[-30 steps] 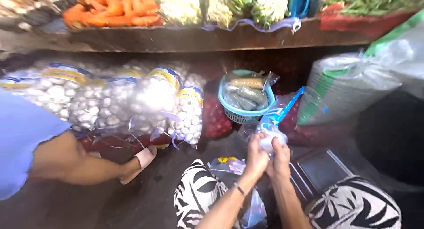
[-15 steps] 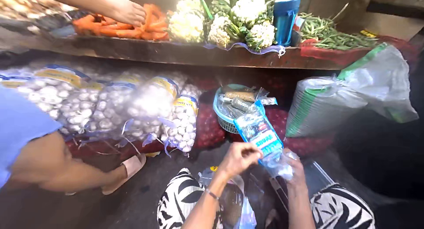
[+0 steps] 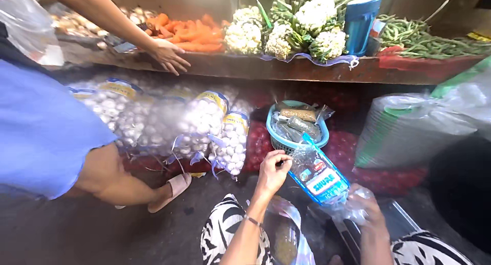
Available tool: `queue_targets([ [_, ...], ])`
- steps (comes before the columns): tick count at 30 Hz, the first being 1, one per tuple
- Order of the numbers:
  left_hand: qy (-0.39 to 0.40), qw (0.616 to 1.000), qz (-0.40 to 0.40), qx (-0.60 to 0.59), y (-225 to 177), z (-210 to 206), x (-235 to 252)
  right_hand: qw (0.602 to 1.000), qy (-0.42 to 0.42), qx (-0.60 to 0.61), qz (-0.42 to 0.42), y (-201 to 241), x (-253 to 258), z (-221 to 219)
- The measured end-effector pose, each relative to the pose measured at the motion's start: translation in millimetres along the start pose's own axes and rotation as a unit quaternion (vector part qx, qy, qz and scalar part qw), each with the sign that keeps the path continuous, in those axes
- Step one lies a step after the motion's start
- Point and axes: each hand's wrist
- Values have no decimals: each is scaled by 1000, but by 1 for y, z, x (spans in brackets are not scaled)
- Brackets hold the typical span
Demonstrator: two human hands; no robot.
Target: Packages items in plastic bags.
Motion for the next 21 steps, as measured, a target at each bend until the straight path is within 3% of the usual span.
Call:
queue_targets([
  [6, 132, 968, 207, -47, -10, -3, -1, 998, 41, -37, 15, 4, 1, 1],
  [9, 149, 966, 210, -28, -12, -7, -1, 998, 52, -29, 8, 3, 1, 2],
  [12, 87, 976, 198, -27, -13, -8, 0, 999, 31, -15, -22, -8, 2, 3],
  [13, 55, 983, 178, 2, -12, -8, 1, 999, -8, 2, -38, -14, 2, 2],
  [15, -4, 986, 116, 118, -9, -4, 3, 983, -163, 52, -61, -34, 4, -1],
  [16, -29, 980, 88, 174, -10, -2, 3, 959, -261, 80, -80, -43, 7, -4],
  [18, -70, 956, 67, 277, -10, -3, 4, 867, -450, 177, -120, -55, 15, -12],
  [19, -68, 941, 76, 324, -11, -5, 3, 833, -496, 203, -137, -58, 15, -13],
  [21, -28, 908, 101, 405, -13, -12, 3, 812, -520, 220, -148, -53, 19, -24],
])
Point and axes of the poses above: each hand's wrist, its own x-axis towards the middle knuckle, its own z-axis out of the back of the hand, y = z × x, and after that the axes turned 10 degrees about x, right-handed
